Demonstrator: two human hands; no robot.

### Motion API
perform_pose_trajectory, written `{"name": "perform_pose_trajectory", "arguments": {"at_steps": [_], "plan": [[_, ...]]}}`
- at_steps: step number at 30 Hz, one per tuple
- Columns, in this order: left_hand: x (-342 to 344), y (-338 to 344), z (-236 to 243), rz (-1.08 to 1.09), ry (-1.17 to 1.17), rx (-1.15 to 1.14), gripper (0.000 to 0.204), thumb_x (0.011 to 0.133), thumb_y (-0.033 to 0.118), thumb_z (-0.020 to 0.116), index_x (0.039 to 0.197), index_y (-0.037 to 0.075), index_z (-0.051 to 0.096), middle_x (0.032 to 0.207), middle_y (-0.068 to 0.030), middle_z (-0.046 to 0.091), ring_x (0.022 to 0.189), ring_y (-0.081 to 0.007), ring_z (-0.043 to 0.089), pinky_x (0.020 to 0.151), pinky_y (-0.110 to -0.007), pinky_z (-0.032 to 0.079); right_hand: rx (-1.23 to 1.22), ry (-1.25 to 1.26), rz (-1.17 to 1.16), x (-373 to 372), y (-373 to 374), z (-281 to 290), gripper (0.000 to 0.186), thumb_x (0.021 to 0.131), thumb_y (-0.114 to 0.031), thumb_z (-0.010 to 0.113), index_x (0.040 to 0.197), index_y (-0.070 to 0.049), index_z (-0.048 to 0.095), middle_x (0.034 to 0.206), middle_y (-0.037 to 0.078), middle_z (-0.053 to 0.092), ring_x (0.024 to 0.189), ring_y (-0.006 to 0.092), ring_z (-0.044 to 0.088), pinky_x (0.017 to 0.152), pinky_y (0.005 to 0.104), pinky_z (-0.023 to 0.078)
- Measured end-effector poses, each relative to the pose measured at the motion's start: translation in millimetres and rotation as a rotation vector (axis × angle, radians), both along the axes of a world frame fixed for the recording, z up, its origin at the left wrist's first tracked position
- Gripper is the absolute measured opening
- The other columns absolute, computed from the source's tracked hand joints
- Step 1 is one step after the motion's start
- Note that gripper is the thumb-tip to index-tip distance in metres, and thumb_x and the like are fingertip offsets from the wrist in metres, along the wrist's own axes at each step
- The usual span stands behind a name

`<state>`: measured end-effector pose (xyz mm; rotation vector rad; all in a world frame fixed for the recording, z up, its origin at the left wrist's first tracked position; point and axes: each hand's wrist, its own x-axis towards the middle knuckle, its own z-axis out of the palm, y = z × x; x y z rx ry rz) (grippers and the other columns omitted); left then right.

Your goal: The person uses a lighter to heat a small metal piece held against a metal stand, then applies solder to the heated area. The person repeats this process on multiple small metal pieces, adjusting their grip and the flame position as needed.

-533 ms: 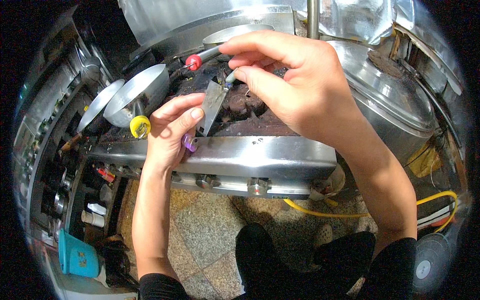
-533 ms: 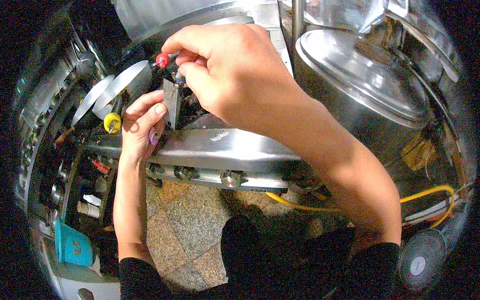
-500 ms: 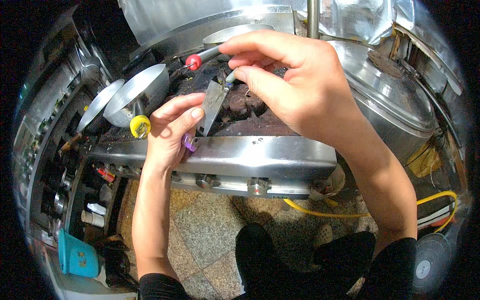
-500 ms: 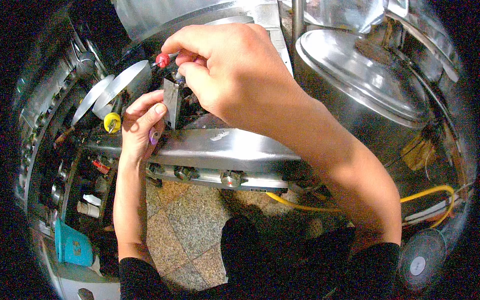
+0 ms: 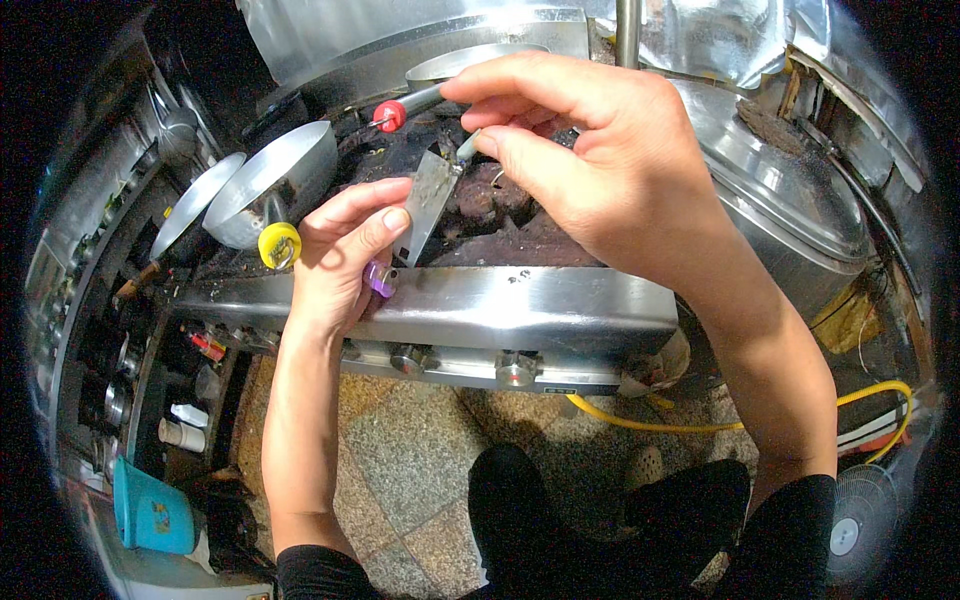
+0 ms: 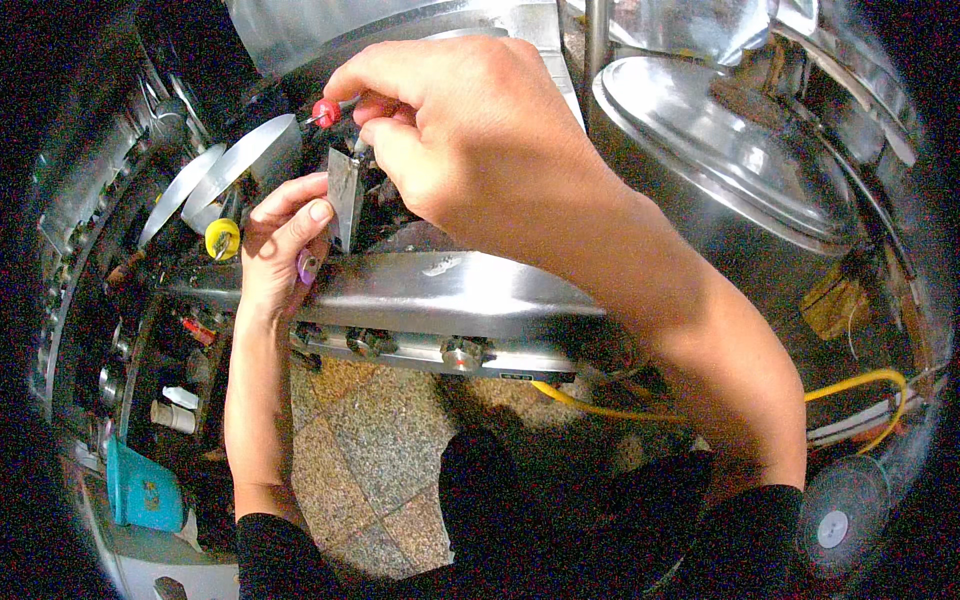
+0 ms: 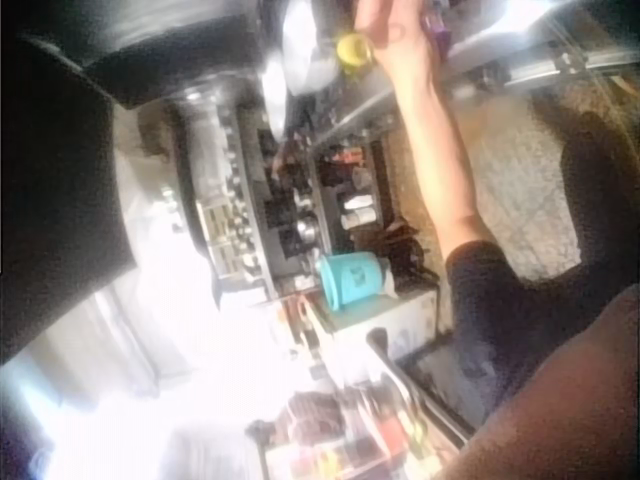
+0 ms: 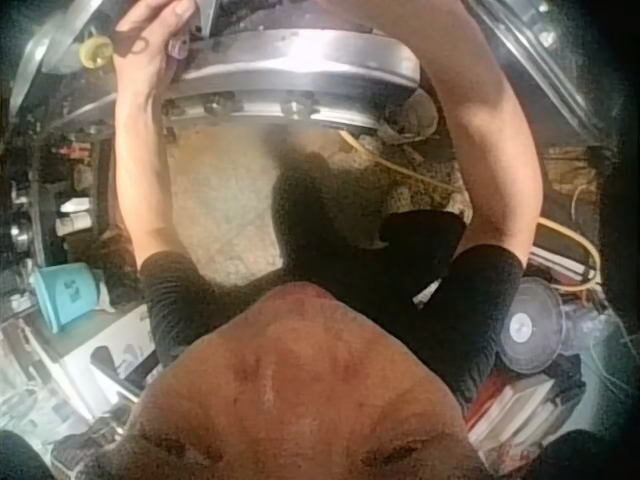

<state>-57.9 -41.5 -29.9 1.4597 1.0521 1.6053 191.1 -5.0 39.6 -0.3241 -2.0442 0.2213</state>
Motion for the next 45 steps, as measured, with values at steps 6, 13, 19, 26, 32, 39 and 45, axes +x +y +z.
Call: {"name": "perform_pose_trajectory", "arguments": {"at_steps": [6, 13, 19, 26, 32, 39, 45], "plan": [[0.9, 0.6, -0.6, -0.025, 0.001, 0.027, 0.035, 0.086, 0.014, 0.078, 0.118, 0.001, 0.068, 0.09, -0.001, 0.07, 0.057, -0.0032, 0.047, 0.049, -0.019, 0.033, 0.01, -0.006, -0.004, 1.5, 0.0, -0.2, 0.024, 0.09, 0.001, 0.065, 0.114, 0.002, 0.068, 0.1, 0.011, 0.074, 0.095, 0.0157, 0.07, 0.084, 0.0277, 0.055], [-1.0, -0.3, -0.2, 0.001, 0.019, 0.005, 0.034, 0.086, 0.012, 0.077, 0.117, 0.001, 0.069, 0.095, -0.0023, 0.071, 0.069, -0.0058, 0.052, 0.059, -0.021, 0.038, 0.007, -0.009, -0.011, 3.3, -0.5, 0.5, 0.024, 0.09, 0.001, 0.065, 0.114, 0.003, 0.068, 0.101, 0.011, 0.073, 0.095, 0.016, 0.07, 0.084, 0.0279, 0.056], [-2.5, -1.4, 1.8, -0.038, -0.019, -0.014, 0.031, 0.085, 0.006, 0.077, 0.115, 0.0, 0.071, 0.105, -0.0059, 0.072, 0.091, -0.0115, 0.064, 0.081, -0.024, 0.049, 0.029, -0.024, -0.003, 4.2, 0.7, 0.5, 0.024, 0.09, 0.002, 0.064, 0.114, 0.003, 0.068, 0.101, 0.011, 0.074, 0.096, 0.0163, 0.07, 0.085, 0.0279, 0.056], [-3.0, -0.7, 0.8, -0.033, -0.019, -0.003, 0.031, 0.085, 0.004, 0.077, 0.115, 0.001, 0.071, 0.106, -0.006, 0.072, 0.09, -0.0109, 0.064, 0.077, -0.022, 0.048, -0.001, -0.025, -0.005, 4.3, -0.4, 0.4, 0.024, 0.09, 0.002, 0.065, 0.113, 0.003, 0.069, 0.101, 0.011, 0.074, 0.096, 0.0163, 0.071, 0.085, 0.028, 0.056], [-2.9, 1.6, -2.4, -0.005, 0.026, 0.024, 0.033, 0.086, 0.009, 0.076, 0.117, 0.002, 0.07, 0.1, -0.0045, 0.072, 0.074, -0.0062, 0.057, 0.062, -0.02, 0.04, 0.03, -0.035, -0.008, 4.6, -0.6, 0.9, 0.024, 0.089, 0.002, 0.065, 0.113, 0.003, 0.069, 0.101, 0.012, 0.074, 0.095, 0.0168, 0.071, 0.084, 0.0281, 0.056], [-1.3, 0.7, -1.7, -0.001, 0.034, 0.038, 0.034, 0.087, 0.012, 0.076, 0.119, 0.002, 0.068, 0.099, -0.0038, 0.072, 0.066, -0.0038, 0.053, 0.054, -0.019, 0.037, 0.05, -0.037, -0.011, 2.5, -0.7, 1.1, 0.025, 0.088, 0.002, 0.064, 0.112, 0.003, 0.069, 0.101, 0.012, 0.074, 0.096, 0.017, 0.071, 0.084, 0.0288, 0.056], [-1.6, 0.8, -1.4, -0.017, 0.025, 0.029, 0.035, 0.086, 0.013, 0.077, 0.119, 0.002, 0.068, 0.099, -0.0032, 0.072, 0.065, -0.0032, 0.052, 0.054, -0.018, 0.037, 0.064, -0.038, -0.013, 2.1, -1.9, 2.0, 0.025, 0.087, 0.002, 0.065, 0.112, 0.003, 0.069, 0.101, 0.012, 0.074, 0.095, 0.0175, 0.071, 0.084, 0.0289, 0.056]]}}
